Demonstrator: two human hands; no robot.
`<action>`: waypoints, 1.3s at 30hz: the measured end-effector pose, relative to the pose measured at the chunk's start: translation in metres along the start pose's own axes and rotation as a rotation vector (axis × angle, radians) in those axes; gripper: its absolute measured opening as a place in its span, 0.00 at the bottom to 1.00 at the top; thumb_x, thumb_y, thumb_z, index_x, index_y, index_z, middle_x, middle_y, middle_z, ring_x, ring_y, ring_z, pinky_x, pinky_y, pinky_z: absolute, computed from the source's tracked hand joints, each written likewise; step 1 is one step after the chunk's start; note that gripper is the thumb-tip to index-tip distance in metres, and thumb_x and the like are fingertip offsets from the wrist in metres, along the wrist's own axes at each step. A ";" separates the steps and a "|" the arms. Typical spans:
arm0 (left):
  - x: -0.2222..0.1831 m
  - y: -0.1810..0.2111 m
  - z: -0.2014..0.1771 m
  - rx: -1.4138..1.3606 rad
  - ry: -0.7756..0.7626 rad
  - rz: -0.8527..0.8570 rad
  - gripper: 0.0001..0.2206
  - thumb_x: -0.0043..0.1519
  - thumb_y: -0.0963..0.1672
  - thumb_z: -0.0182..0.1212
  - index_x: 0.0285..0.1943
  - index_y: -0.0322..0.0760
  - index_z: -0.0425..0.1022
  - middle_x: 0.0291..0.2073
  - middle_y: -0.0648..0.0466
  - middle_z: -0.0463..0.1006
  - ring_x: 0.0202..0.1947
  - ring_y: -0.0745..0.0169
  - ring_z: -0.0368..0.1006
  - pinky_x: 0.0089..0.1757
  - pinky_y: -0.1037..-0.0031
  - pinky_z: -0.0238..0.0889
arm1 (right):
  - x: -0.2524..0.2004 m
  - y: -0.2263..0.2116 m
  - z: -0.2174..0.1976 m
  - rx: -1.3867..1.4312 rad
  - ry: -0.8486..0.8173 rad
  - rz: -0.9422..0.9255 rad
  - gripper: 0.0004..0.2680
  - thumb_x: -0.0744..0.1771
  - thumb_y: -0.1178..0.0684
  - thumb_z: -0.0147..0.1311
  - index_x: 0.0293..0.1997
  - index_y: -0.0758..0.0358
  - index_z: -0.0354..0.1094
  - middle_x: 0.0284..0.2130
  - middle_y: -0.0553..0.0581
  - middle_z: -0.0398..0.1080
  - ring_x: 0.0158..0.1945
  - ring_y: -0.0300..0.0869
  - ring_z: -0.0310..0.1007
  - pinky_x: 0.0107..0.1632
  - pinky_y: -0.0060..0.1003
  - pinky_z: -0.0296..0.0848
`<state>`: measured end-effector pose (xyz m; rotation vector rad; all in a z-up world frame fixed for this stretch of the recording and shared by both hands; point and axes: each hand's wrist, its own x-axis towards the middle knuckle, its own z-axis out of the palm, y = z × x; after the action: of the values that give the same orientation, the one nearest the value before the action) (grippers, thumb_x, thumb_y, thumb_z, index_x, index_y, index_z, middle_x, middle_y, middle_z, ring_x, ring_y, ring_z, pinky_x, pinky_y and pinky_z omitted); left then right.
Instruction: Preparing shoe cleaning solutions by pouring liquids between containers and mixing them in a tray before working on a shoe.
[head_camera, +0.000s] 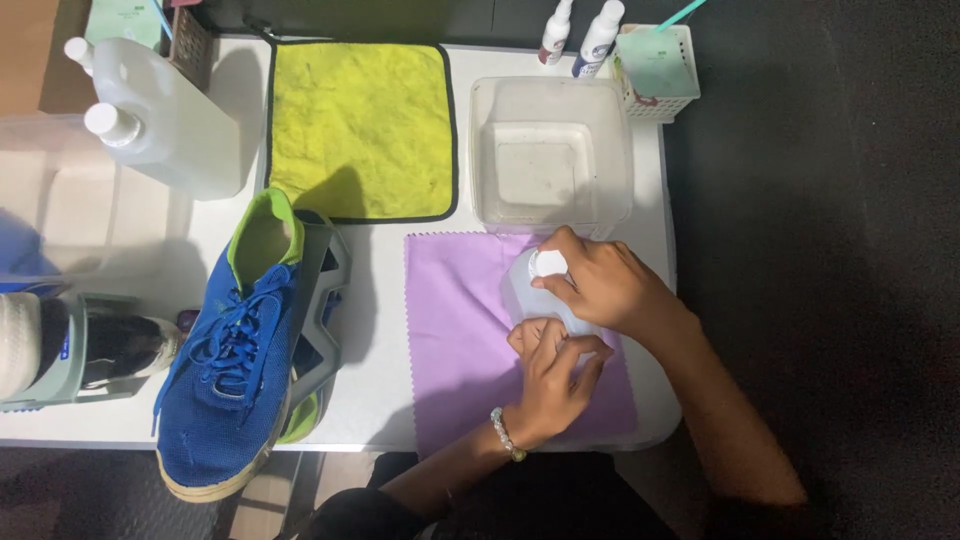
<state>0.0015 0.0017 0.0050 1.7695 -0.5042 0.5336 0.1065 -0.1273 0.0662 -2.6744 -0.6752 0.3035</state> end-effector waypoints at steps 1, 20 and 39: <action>0.001 0.001 0.000 -0.003 -0.001 -0.003 0.07 0.61 0.38 0.65 0.42 0.45 0.74 0.31 0.59 0.71 0.31 0.56 0.61 0.40 0.68 0.52 | 0.000 -0.001 -0.001 0.000 -0.003 0.003 0.11 0.69 0.47 0.53 0.52 0.62 0.63 0.18 0.56 0.69 0.23 0.48 0.76 0.29 0.44 0.75; -0.005 -0.014 0.018 0.058 0.199 -0.012 0.19 0.54 0.40 0.71 0.36 0.47 0.58 0.30 0.56 0.65 0.34 0.53 0.61 0.42 0.61 0.47 | -0.044 -0.008 -0.020 0.390 0.113 -0.106 0.18 0.67 0.59 0.40 0.64 0.54 0.68 0.62 0.65 0.61 0.64 0.64 0.63 0.61 0.60 0.64; 0.057 -0.015 -0.042 -0.242 0.217 0.109 0.23 0.42 0.42 0.71 0.31 0.44 0.52 0.25 0.57 0.71 0.34 0.55 0.60 0.46 0.62 0.48 | -0.029 -0.029 -0.061 0.153 0.231 -0.424 0.06 0.64 0.50 0.64 0.41 0.52 0.76 0.42 0.49 0.78 0.56 0.50 0.76 0.64 0.53 0.61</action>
<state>0.0517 0.0427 0.0371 1.4406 -0.4920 0.7021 0.0867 -0.1354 0.1367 -2.3001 -1.0666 -0.0644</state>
